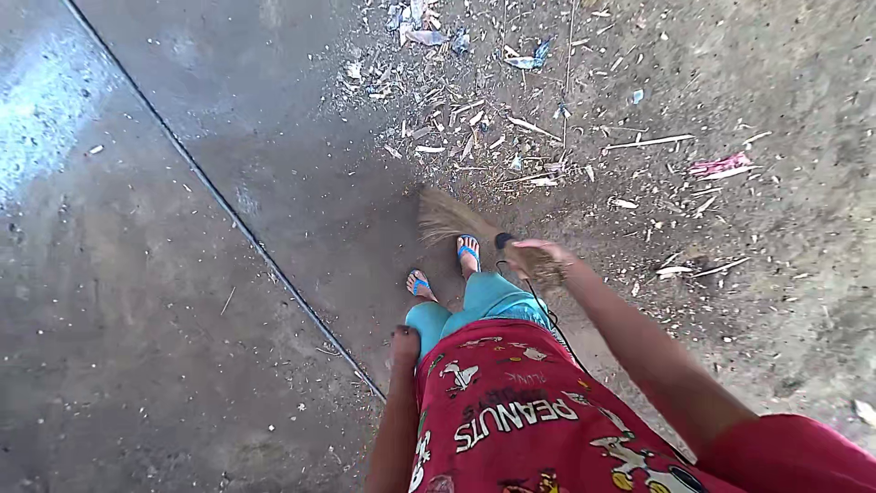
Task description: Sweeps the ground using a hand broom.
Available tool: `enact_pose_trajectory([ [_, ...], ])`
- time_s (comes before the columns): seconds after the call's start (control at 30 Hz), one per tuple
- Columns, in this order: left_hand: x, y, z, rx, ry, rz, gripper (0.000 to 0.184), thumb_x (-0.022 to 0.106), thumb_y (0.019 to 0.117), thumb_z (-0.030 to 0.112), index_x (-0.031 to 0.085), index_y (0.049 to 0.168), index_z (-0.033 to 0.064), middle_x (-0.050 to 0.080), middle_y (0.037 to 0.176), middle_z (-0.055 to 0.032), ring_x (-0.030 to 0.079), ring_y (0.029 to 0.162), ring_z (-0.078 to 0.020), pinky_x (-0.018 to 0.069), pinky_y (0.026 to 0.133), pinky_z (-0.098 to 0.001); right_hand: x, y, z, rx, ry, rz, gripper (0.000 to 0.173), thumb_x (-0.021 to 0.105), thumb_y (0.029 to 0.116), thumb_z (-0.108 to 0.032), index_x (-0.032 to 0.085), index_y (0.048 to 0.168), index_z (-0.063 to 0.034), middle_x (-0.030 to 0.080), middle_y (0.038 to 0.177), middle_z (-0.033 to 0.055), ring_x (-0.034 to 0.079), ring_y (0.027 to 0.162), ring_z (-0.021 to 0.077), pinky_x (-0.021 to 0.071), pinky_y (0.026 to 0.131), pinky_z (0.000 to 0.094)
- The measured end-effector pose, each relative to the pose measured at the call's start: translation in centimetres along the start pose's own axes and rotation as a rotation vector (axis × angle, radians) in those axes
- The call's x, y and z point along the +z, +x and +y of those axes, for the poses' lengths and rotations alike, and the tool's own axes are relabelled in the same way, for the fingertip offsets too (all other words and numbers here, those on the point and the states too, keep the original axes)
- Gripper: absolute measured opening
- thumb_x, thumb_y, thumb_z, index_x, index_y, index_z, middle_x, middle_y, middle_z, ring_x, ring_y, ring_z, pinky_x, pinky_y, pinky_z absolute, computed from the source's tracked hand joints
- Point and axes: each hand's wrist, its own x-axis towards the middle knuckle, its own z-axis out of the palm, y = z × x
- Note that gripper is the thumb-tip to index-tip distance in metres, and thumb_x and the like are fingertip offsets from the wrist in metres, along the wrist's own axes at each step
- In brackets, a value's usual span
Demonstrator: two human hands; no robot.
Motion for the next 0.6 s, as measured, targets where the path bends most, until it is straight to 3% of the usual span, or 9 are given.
enact_pose_trajectory([
  [0.07,-1.2,1.2,2.2,0.129,0.067,-0.064,0.042,0.045,0.1068,0.024,0.056,0.139,-0.0006,0.054,0.141,-0.0293,0.055,0.131,-0.0429,0.0442,0.108,-0.0606,-6.8,-4.7,-0.8,0.002,-0.053,0.176,0.034,0.038,0.107,-0.033,0.059,0.119,-0.0088,0.068,0.087,0.0055,0.067,0.067,0.0137,0.0566,0.059,0.0265],
  [0.17,-3.1,2.7,5.5,0.223,-0.247,-0.164,0.041,0.038,0.1111,0.021,0.05,0.142,-0.0028,0.064,0.127,-0.0229,0.066,0.109,-0.0313,0.0527,0.092,-0.0484,-12.2,-9.9,-1.1,-0.087,0.017,0.433,0.033,0.034,0.1079,-0.031,0.058,0.115,-0.0102,0.068,0.084,0.0048,0.067,0.066,0.0138,0.057,0.056,0.0268],
  [0.27,-4.2,2.9,8.6,0.21,-0.498,-0.071,0.039,0.035,0.1128,0.023,0.05,0.141,-0.001,0.067,0.118,-0.02,0.067,0.096,-0.0262,0.0534,0.082,-0.0435,-10.5,-10.5,-1.2,-0.234,0.062,0.797,0.023,0.044,0.1046,-0.03,0.06,0.107,-0.0132,0.067,0.079,0.0002,0.065,0.064,0.0092,0.0549,0.056,0.0253],
  [0.3,-4.3,3.1,9.2,0.234,-0.515,-0.032,0.039,0.036,0.1128,0.023,0.051,0.14,-0.0005,0.067,0.117,-0.02,0.067,0.095,-0.0265,0.0537,0.081,-0.044,-9.0,-9.6,-1.0,-0.253,0.046,0.939,0.023,0.054,0.1008,-0.031,0.061,0.111,-0.0117,0.067,0.085,0.0016,0.065,0.07,0.011,0.0552,0.062,0.0293],
  [0.37,-3.8,3.2,9.5,0.264,-0.528,-0.002,0.037,0.037,0.1125,0.022,0.052,0.139,0.0009,0.068,0.115,-0.019,0.067,0.093,-0.0269,0.0542,0.079,-0.0448,-5.8,-7.6,-0.2,-0.234,-0.017,1.115,0.044,0.071,0.0914,-0.03,0.061,0.125,-0.003,0.067,0.105,0.0132,0.065,0.089,0.0222,0.055,0.079,0.0441],
  [0.4,-3.3,3.1,9.5,0.276,-0.539,-0.013,0.037,0.036,0.1123,0.021,0.052,0.14,0.0012,0.068,0.114,-0.0186,0.067,0.094,-0.027,0.0541,0.079,-0.0447,-4.0,-7.0,0.5,-0.222,-0.081,1.121,0.046,0.074,0.0907,-0.029,0.061,0.124,0.0,0.067,0.107,0.0165,0.065,0.091,0.025,0.0544,0.082,0.0471],
  [0.47,-2.0,3.1,8.6,0.295,-0.532,-0.062,0.037,0.035,0.1121,0.02,0.051,0.14,0.0014,0.068,0.115,-0.0171,0.068,0.093,-0.0253,0.055,0.077,-0.0429,-0.6,-6.8,1.8,-0.219,-0.181,0.998,0.035,0.071,0.0944,-0.021,0.063,0.12,0.0007,0.069,0.098,0.0137,0.067,0.083,0.0202,0.0565,0.078,0.0404],
  [0.53,0.1,3.3,6.6,0.279,-0.482,-0.119,0.038,0.036,0.1119,0.021,0.051,0.14,-0.0014,0.067,0.117,-0.0188,0.067,0.094,-0.0259,0.0543,0.078,-0.0437,2.4,-7.6,2.6,-0.215,-0.131,0.736,0.027,0.065,0.0982,-0.013,0.06,0.121,0.0008,0.072,0.091,0.0109,0.071,0.077,0.0179,0.0611,0.072,0.0343],
  [0.6,2.2,3.2,3.9,0.262,-0.408,-0.137,0.038,0.039,0.1109,0.019,0.053,0.135,-0.0067,0.066,0.118,-0.0224,0.066,0.099,-0.0271,0.0544,0.087,-0.044,5.2,-8.1,2.7,-0.127,0.041,0.418,0.024,0.055,0.1026,-0.013,0.056,0.123,-0.0013,0.071,0.091,0.0117,0.071,0.076,0.0194,0.0613,0.069,0.0335],
])
